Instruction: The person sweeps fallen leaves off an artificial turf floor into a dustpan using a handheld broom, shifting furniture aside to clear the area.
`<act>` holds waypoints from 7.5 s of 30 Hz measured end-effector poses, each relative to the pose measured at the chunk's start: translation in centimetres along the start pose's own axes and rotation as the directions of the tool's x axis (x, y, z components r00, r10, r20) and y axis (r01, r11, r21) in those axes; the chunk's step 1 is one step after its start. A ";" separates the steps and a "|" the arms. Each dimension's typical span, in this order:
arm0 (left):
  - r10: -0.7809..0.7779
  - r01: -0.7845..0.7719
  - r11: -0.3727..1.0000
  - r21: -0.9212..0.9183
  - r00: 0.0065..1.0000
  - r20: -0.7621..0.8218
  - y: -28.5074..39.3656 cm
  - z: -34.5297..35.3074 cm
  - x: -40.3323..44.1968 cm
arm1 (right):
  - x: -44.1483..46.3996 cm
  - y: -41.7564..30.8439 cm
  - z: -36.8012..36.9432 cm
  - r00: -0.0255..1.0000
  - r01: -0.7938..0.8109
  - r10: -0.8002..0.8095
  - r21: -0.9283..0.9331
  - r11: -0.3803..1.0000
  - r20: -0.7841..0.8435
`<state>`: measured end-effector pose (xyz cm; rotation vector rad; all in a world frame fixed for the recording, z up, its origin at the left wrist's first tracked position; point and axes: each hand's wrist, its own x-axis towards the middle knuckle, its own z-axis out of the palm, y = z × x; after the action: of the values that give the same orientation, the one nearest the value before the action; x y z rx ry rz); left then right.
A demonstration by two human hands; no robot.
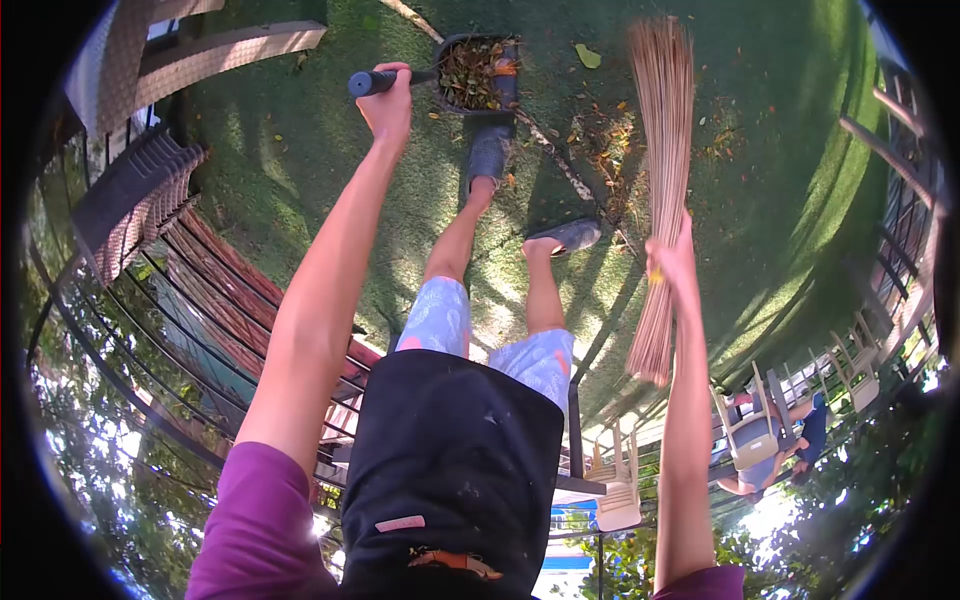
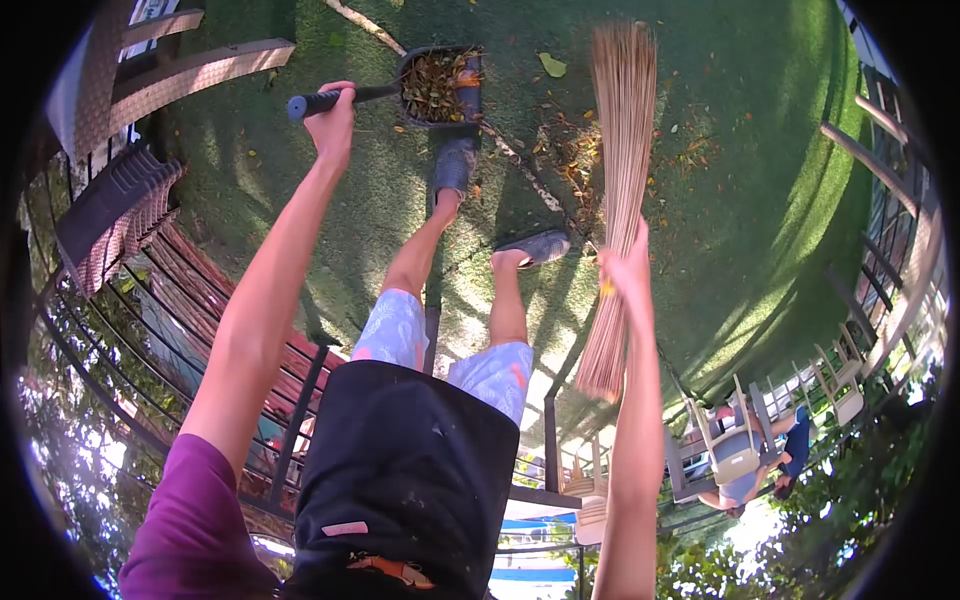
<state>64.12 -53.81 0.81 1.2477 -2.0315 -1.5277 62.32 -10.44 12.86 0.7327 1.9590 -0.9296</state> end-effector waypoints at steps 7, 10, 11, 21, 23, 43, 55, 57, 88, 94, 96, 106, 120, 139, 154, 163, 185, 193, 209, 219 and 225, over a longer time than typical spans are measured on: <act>0.034 -0.033 0.999 -0.024 0.999 0.035 -0.7 -0.3 -0.2 | -3.4 0.3 4.6 0.915 -0.056 0.083 -0.079 0.995 0.394; 0.053 -0.053 0.998 0.029 0.999 0.006 -0.4 -0.3 -0.1 | -8.9 1.4 3.9 0.879 -0.078 0.076 -0.015 0.997 0.471; 0.043 -0.042 0.998 0.052 0.999 -0.006 -0.2 -0.4 -0.2 | -10.0 1.8 3.7 0.872 -0.080 0.060 0.021 0.997 0.485; 0.035 -0.033 0.999 -0.029 0.999 0.039 -0.2 -0.5 -0.7 | 1.4 0.5 4.6 0.986 0.146 -0.130 -0.162 0.976 0.106; 0.059 -0.058 0.998 -0.037 0.998 0.033 -0.5 -0.3 -0.9 | 5.2 3.4 8.0 0.961 0.268 -0.235 -0.277 0.923 0.147; -0.342 0.300 0.923 -0.241 0.927 -0.156 -1.5 -12.2 -3.4 | -3.1 -12.3 -3.8 0.962 0.167 -0.108 -0.229 0.959 0.249; -0.513 0.345 0.848 -0.403 0.729 -0.454 -6.6 -25.3 -13.5 | 17.9 -17.2 12.1 0.826 0.553 -0.353 -0.510 0.659 0.439; -0.540 0.337 0.831 -0.443 0.682 -0.493 -8.0 -26.5 -15.8 | 14.0 -11.5 14.3 0.855 0.488 -0.212 -0.596 0.637 0.473; -0.470 0.352 0.880 -0.319 0.557 -0.684 -21.2 -29.6 -32.3 | -8.3 13.7 17.6 0.556 0.758 -0.190 -0.400 0.515 0.809; -0.503 0.308 0.864 -0.398 0.529 -0.684 -20.2 -30.3 -31.7 | -16.3 8.5 12.3 0.820 0.323 -0.042 -0.402 0.857 0.570; -0.520 0.302 0.854 -0.423 0.532 -0.669 -20.1 -30.3 -31.5 | -14.2 8.9 12.5 0.880 0.318 -0.108 -0.404 0.858 0.463; -0.465 0.303 0.886 -0.352 0.587 -0.663 -20.8 -30.3 -31.9 | -16.8 15.1 19.9 0.805 0.197 0.114 -0.444 0.874 0.582; -0.474 0.286 0.880 -0.380 0.590 -0.653 -21.3 -28.7 -35.9 | -11.2 7.1 19.8 0.857 0.422 -0.126 -0.539 0.729 0.500; -0.611 0.282 0.789 -0.546 0.452 -0.650 -18.8 -30.3 -34.7 | -16.8 3.6 13.2 0.852 0.480 -0.151 -0.633 0.607 0.501; -0.613 0.256 0.790 -0.557 0.345 -0.711 -19.7 -27.6 -34.6 | -11.9 9.2 16.9 0.744 0.604 0.069 -0.712 0.357 0.665; -0.556 0.277 0.831 -0.482 0.419 -0.717 -20.2 -28.3 -35.1 | -19.9 3.8 11.3 0.829 0.333 0.119 -0.652 0.681 0.547; -0.628 0.312 0.779 -0.544 0.394 -0.672 -19.8 -30.6 -36.9 | -18.0 14.6 17.0 0.775 0.241 0.202 -0.575 0.782 0.599; -0.477 0.263 0.879 -0.398 0.477 -0.739 -21.9 -30.6 -37.1 | -18.3 10.2 15.3 0.861 0.352 -0.015 -0.575 0.738 0.508; -0.469 0.231 0.881 -0.414 0.551 -0.690 -23.4 -32.0 -38.4 | -22.8 13.5 15.6 0.775 0.064 0.260 -0.481 0.874 0.576; -0.473 0.286 0.880 -0.379 0.598 -0.647 -21.9 -31.8 -37.8 | -15.8 19.2 23.6 0.804 0.218 0.079 -0.416 0.883 0.590; -0.452 0.292 0.892 -0.345 0.606 -0.654 -22.8 -32.5 -38.2 | -20.3 20.4 21.8 0.723 0.043 0.206 -0.341 0.939 0.660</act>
<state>118.53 -45.32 2.31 1.8890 -1.1031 -1.0599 97.04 -19.91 15.16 0.2078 1.3376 -0.6501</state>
